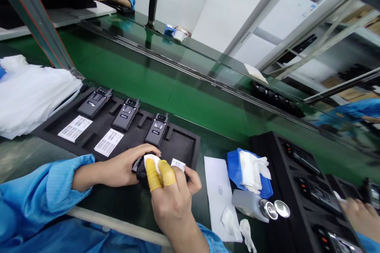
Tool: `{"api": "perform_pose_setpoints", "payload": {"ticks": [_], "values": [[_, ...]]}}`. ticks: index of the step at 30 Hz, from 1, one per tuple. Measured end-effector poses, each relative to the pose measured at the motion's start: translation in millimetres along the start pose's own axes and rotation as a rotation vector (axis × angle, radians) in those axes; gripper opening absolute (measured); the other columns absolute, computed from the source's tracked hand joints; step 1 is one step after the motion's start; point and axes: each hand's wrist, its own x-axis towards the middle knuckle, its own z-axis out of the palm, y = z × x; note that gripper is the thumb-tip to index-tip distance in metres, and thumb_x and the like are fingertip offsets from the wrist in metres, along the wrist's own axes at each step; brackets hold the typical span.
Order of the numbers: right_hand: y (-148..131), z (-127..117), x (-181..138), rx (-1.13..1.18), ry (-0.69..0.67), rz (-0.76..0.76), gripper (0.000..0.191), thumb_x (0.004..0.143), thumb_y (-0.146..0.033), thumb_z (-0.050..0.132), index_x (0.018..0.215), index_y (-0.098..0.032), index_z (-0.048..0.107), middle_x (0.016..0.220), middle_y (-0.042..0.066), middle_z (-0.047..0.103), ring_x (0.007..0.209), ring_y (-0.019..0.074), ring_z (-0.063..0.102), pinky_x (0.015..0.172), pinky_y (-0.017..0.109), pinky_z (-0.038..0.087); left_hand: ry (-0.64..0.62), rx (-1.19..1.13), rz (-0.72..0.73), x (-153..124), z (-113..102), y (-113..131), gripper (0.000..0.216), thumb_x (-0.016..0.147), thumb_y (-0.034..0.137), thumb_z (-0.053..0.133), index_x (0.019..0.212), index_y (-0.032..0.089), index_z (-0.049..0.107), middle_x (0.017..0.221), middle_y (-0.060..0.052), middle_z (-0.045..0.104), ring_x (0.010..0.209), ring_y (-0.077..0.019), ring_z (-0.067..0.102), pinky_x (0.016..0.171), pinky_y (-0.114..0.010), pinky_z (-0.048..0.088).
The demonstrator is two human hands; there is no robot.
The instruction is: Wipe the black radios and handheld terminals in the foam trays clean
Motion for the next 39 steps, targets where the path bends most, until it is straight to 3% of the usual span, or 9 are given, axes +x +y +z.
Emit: {"api": "perform_pose_setpoints", "payload": {"ticks": [3, 18, 23, 28, 33, 39], "values": [[0.6, -0.6, 2.4, -0.006, -0.011, -0.026, 0.036, 0.078, 0.0, 0.041, 0.095, -0.022, 0.063, 0.089, 0.003, 0.058, 0.084, 0.0147, 0.05, 0.088, 0.041, 0.03, -0.003, -0.003, -0.004, 0.6, -0.8, -0.2, 0.069, 0.052, -0.003, 0.051, 0.118, 0.02, 0.047, 0.119, -0.007, 0.054, 0.108, -0.0242, 0.053, 0.095, -0.039, 0.042], [5.4, 0.7, 4.4, -0.025, 0.015, 0.011, 0.033, 0.082, -0.002, 0.04, 0.095, -0.023, 0.063, 0.09, 0.002, 0.06, 0.082, 0.0129, 0.052, 0.089, 0.039, 0.028, -0.006, 0.008, 0.008, 1.4, -2.1, 0.9, 0.068, 0.053, -0.002, 0.052, 0.117, 0.02, 0.046, 0.116, -0.006, 0.054, 0.106, -0.0234, 0.054, 0.093, -0.037, 0.043], [3.7, -0.3, 4.9, -0.009, 0.016, -0.031, 0.032, 0.081, -0.001, 0.04, 0.086, -0.022, 0.064, 0.085, 0.002, 0.061, 0.082, 0.0133, 0.053, 0.088, 0.039, 0.029, 0.001, 0.004, 0.031, 0.6, -1.6, 0.9, 0.069, 0.054, -0.004, 0.052, 0.118, 0.02, 0.046, 0.115, -0.006, 0.053, 0.106, -0.0224, 0.054, 0.093, -0.035, 0.043], [7.5, -3.2, 1.2, -0.084, -0.027, 0.036, 0.039, 0.082, -0.003, 0.04, 0.102, -0.026, 0.065, 0.093, 0.004, 0.061, 0.081, 0.0133, 0.053, 0.086, 0.04, 0.029, -0.01, 0.037, 0.018, -0.3, 0.3, 0.7, 0.063, 0.059, 0.001, 0.055, 0.118, 0.02, 0.045, 0.114, -0.007, 0.054, 0.105, -0.0232, 0.054, 0.092, -0.037, 0.044], [3.3, -1.2, -1.8, 0.019, 0.019, -0.039, 0.032, 0.08, -0.004, 0.041, 0.089, -0.023, 0.065, 0.09, 0.002, 0.061, 0.081, 0.0131, 0.053, 0.086, 0.039, 0.029, 0.001, 0.043, 0.046, -0.7, 0.9, 0.0, 0.063, 0.059, 0.0, 0.055, 0.118, 0.021, 0.045, 0.117, -0.007, 0.053, 0.108, -0.0233, 0.053, 0.095, -0.037, 0.043], [7.8, -1.4, -2.7, -0.061, 0.011, 0.056, 0.038, 0.078, 0.0, 0.04, 0.093, -0.024, 0.065, 0.09, 0.002, 0.06, 0.076, 0.012, 0.05, 0.084, 0.038, 0.028, -0.011, 0.051, 0.019, -0.4, 0.5, 2.7, 0.061, 0.061, 0.001, 0.056, 0.117, 0.02, 0.044, 0.114, -0.008, 0.054, 0.105, -0.0232, 0.054, 0.093, -0.038, 0.044]]}}
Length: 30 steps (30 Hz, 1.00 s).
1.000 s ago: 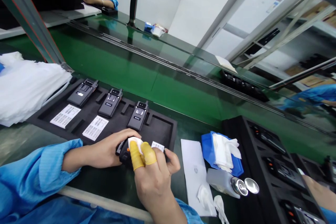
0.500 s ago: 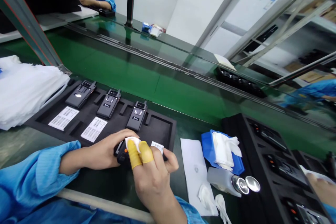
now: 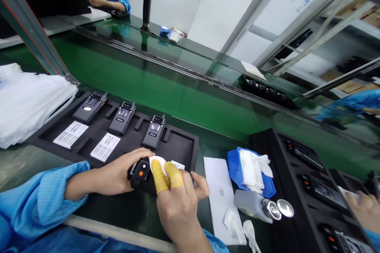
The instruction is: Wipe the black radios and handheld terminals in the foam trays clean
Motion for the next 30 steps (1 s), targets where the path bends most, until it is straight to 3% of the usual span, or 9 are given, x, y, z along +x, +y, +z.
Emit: {"api": "perform_pose_setpoints", "payload": {"ticks": [7, 13, 17, 22, 30], "values": [[-18, 4, 7, 0.039, 0.048, -0.035, 0.032, 0.08, -0.004, 0.042, 0.089, -0.023, 0.066, 0.084, 0.002, 0.061, 0.076, 0.0131, 0.051, 0.082, 0.038, 0.028, 0.023, -0.002, 0.032, -1, 1, -2, 0.062, 0.06, -0.001, 0.054, 0.117, 0.021, 0.044, 0.119, -0.008, 0.052, 0.111, -0.0243, 0.052, 0.097, -0.039, 0.041], [-5, -1, 8, -0.09, 0.016, 0.016, 0.035, 0.081, -0.001, 0.042, 0.093, -0.022, 0.067, 0.085, 0.003, 0.063, 0.072, 0.0119, 0.05, 0.08, 0.038, 0.027, 0.038, -0.006, -0.033, 0, -1, 4, 0.062, 0.057, -0.002, 0.054, 0.114, 0.02, 0.046, 0.111, -0.005, 0.055, 0.101, -0.0214, 0.055, 0.089, -0.033, 0.046], [-7, -2, 12, -0.039, 0.016, 0.02, 0.035, 0.082, -0.001, 0.042, 0.098, -0.021, 0.066, 0.087, 0.003, 0.063, 0.071, 0.0114, 0.05, 0.082, 0.038, 0.027, 0.031, 0.012, 0.002, -1, 0, 2, 0.063, 0.059, -0.002, 0.054, 0.117, 0.02, 0.044, 0.116, -0.006, 0.053, 0.107, -0.0223, 0.053, 0.093, -0.035, 0.043], [-14, 4, 13, 0.0, 0.035, -0.072, 0.031, 0.082, -0.003, 0.041, 0.088, -0.022, 0.065, 0.084, 0.002, 0.063, 0.074, 0.0129, 0.051, 0.081, 0.038, 0.027, 0.038, 0.024, 0.051, -2, 2, 1, 0.062, 0.062, -0.003, 0.053, 0.118, 0.021, 0.042, 0.118, -0.007, 0.051, 0.109, -0.0226, 0.052, 0.095, -0.036, 0.042], [-8, 0, 11, -0.058, 0.047, -0.024, 0.033, 0.084, -0.005, 0.041, 0.099, -0.021, 0.066, 0.089, 0.004, 0.064, 0.075, 0.0126, 0.051, 0.082, 0.039, 0.027, 0.021, 0.04, 0.025, -1, 2, 2, 0.065, 0.059, -0.004, 0.052, 0.119, 0.019, 0.043, 0.117, -0.008, 0.052, 0.109, -0.0232, 0.052, 0.094, -0.037, 0.043]]}}
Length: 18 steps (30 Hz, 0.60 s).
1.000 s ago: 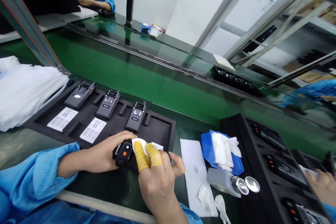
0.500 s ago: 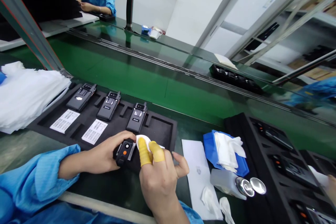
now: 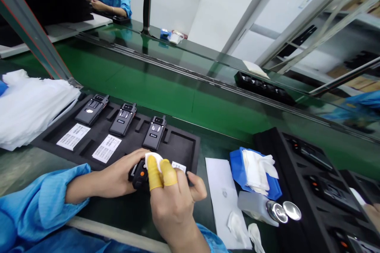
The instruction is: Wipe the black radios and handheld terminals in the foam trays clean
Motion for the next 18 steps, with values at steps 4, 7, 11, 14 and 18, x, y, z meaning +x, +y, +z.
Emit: {"api": "perform_pose_setpoints", "payload": {"ticks": [4, 7, 11, 14, 18], "values": [[-5, 4, -1, 0.063, 0.01, -0.046, 0.033, 0.083, -0.003, 0.04, 0.093, -0.021, 0.066, 0.085, 0.003, 0.063, 0.077, 0.0126, 0.052, 0.081, 0.038, 0.028, 0.038, 0.001, 0.048, 0, 0, -1, 0.062, 0.06, -0.003, 0.051, 0.117, 0.02, 0.043, 0.116, -0.007, 0.052, 0.108, -0.0224, 0.053, 0.094, -0.036, 0.043], [2, 9, -7, -0.005, -0.02, -0.006, 0.03, 0.082, -0.003, 0.043, 0.086, -0.021, 0.066, 0.088, 0.003, 0.064, 0.076, 0.0127, 0.051, 0.081, 0.038, 0.027, 0.028, 0.004, -0.02, 0, -1, 2, 0.062, 0.058, -0.003, 0.052, 0.115, 0.02, 0.044, 0.112, -0.005, 0.053, 0.102, -0.0212, 0.055, 0.089, -0.033, 0.045], [14, 10, -23, -0.074, -0.094, 0.135, 0.035, 0.079, -0.002, 0.044, 0.096, -0.024, 0.065, 0.088, 0.002, 0.063, 0.072, 0.012, 0.05, 0.081, 0.038, 0.027, 0.028, 0.017, -0.04, -1, -2, 5, 0.063, 0.058, -0.003, 0.051, 0.116, 0.021, 0.043, 0.111, -0.004, 0.053, 0.099, -0.0199, 0.055, 0.086, -0.031, 0.046], [21, 8, -39, -0.102, -0.12, 0.203, 0.033, 0.075, -0.002, 0.043, 0.092, -0.022, 0.064, 0.088, 0.003, 0.061, 0.072, 0.0129, 0.05, 0.082, 0.039, 0.027, 0.029, 0.029, -0.056, -1, -2, 5, 0.064, 0.058, -0.002, 0.052, 0.117, 0.021, 0.043, 0.112, -0.004, 0.052, 0.101, -0.0201, 0.055, 0.088, -0.032, 0.045], [25, 7, -55, -0.11, -0.122, 0.242, 0.021, 0.074, -0.003, 0.043, 0.07, -0.019, 0.057, 0.088, 0.004, 0.06, 0.072, 0.0137, 0.049, 0.081, 0.039, 0.028, 0.029, 0.037, -0.078, 1, -2, 6, 0.063, 0.058, -0.002, 0.051, 0.116, 0.021, 0.044, 0.112, -0.004, 0.052, 0.102, -0.0203, 0.055, 0.088, -0.033, 0.045]]}}
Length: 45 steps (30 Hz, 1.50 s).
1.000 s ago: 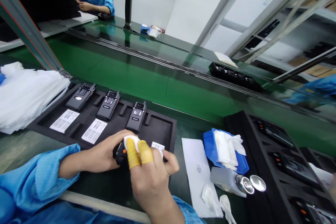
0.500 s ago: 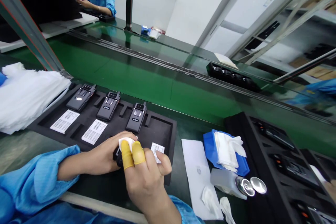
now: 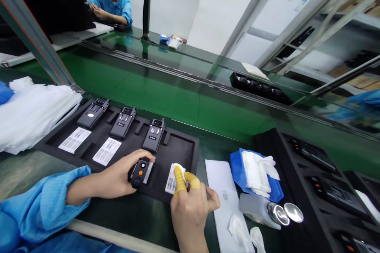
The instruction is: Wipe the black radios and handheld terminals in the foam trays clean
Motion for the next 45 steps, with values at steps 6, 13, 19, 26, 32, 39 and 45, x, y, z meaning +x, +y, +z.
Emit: {"api": "perform_pose_setpoints", "payload": {"ticks": [6, 13, 19, 26, 32, 39, 45], "values": [[1, 5, -9, 0.038, 0.003, 0.036, 0.02, 0.072, -0.003, 0.044, 0.065, -0.018, 0.054, 0.086, 0.006, 0.061, 0.071, 0.0152, 0.051, 0.081, 0.04, 0.028, 0.003, 0.02, -0.014, 2, 1, 4, 0.065, 0.054, -0.002, 0.05, 0.115, 0.02, 0.045, 0.111, -0.004, 0.052, 0.102, -0.0212, 0.054, 0.09, -0.034, 0.044], [12, 15, -21, 0.072, 0.026, 0.082, 0.02, 0.074, -0.005, 0.043, 0.064, -0.017, 0.055, 0.088, 0.007, 0.059, 0.073, 0.0155, 0.052, 0.079, 0.039, 0.029, 0.011, 0.031, -0.08, 2, 0, 10, 0.063, 0.056, 0.0, 0.053, 0.115, 0.02, 0.046, 0.111, -0.004, 0.055, 0.1, -0.021, 0.057, 0.089, -0.033, 0.045], [40, 29, -27, 0.071, 0.227, 0.205, 0.02, 0.083, -0.012, 0.048, 0.09, -0.015, 0.066, 0.088, 0.006, 0.059, 0.074, 0.0157, 0.054, 0.077, 0.036, 0.029, 0.052, 0.03, -0.247, 56, -1, 30, 0.105, 0.063, 0.024, 0.074, 0.146, 0.024, 0.011, 0.111, -0.006, 0.062, 0.098, -0.0229, 0.062, 0.085, -0.033, 0.048], [47, 36, -33, 0.124, 0.218, 0.29, 0.025, 0.086, -0.016, 0.045, 0.098, -0.018, 0.067, 0.089, 0.006, 0.059, 0.076, 0.0175, 0.055, 0.076, 0.036, 0.032, -0.074, 0.446, -0.36, 155, 39, 12, 0.118, 0.056, 0.039, 0.078, 0.147, 0.009, 0.008, 0.116, -0.021, 0.062, 0.101, -0.0337, 0.062, 0.076, -0.034, 0.048], [47, 34, -33, 0.196, 0.209, 0.298, 0.023, 0.086, -0.015, 0.047, 0.099, -0.018, 0.067, 0.089, 0.006, 0.059, 0.077, 0.0172, 0.056, 0.076, 0.036, 0.034, -0.025, 0.627, -0.348, 158, 46, -4, 0.104, 0.071, 0.045, 0.072, 0.146, 0.006, 0.011, 0.11, -0.023, 0.062, 0.097, -0.0348, 0.063, 0.074, -0.034, 0.047], [48, 30, -32, 0.232, 0.222, 0.283, 0.023, 0.085, -0.011, 0.051, 0.101, -0.018, 0.066, 0.089, 0.005, 0.059, 0.079, 0.0176, 0.056, 0.076, 0.036, 0.036, 0.132, 0.845, -0.397, 117, 7, -1, 0.079, 0.082, 0.044, 0.063, 0.145, 0.02, 0.023, 0.126, -0.023, 0.045, 0.113, -0.043, 0.051, 0.088, -0.048, 0.04], [48, 31, -34, 0.221, 0.236, 0.275, 0.024, 0.085, -0.012, 0.052, 0.103, -0.019, 0.066, 0.088, 0.005, 0.058, 0.077, 0.0167, 0.056, 0.075, 0.034, 0.037, 0.148, 0.764, -0.521, 113, -9, -22, 0.094, 0.074, 0.044, 0.068, 0.147, 0.013, 0.017, 0.121, -0.029, 0.045, 0.089, -0.0424, 0.063, 0.073, -0.045, 0.047]]}}
